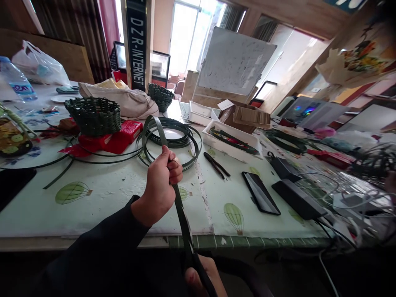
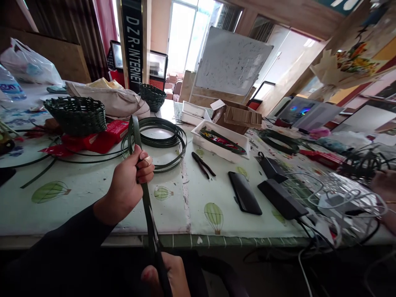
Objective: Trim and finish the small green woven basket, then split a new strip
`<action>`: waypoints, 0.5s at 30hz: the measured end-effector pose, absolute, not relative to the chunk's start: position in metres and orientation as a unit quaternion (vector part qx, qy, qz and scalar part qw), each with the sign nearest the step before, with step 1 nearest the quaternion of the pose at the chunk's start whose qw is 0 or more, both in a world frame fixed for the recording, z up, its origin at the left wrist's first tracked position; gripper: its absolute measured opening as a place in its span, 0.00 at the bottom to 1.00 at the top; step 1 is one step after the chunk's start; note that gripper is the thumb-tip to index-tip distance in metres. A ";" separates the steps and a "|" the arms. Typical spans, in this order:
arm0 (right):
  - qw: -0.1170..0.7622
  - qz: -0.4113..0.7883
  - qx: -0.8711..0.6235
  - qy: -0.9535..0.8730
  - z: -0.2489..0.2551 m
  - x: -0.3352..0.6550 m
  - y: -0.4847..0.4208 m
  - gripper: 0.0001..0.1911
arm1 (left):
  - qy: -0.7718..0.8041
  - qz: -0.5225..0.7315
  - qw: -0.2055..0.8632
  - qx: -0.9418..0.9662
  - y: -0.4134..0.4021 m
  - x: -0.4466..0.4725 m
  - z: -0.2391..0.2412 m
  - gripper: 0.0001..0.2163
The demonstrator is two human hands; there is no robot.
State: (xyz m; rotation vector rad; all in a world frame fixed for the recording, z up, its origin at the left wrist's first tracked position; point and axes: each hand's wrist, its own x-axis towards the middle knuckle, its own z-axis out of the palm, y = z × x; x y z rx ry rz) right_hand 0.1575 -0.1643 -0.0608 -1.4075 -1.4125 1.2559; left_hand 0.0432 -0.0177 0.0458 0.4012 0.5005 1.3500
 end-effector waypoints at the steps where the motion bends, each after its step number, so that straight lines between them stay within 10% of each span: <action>1: 0.374 0.510 -0.541 -0.555 -0.062 0.160 -0.165 0.33 | 0.226 0.615 0.733 0.182 -0.018 0.046 0.047 0.16; 15: 0.368 0.567 -0.546 -0.495 -0.075 0.175 -0.169 0.33 | 0.249 0.594 0.742 0.186 -0.024 0.069 0.035 0.17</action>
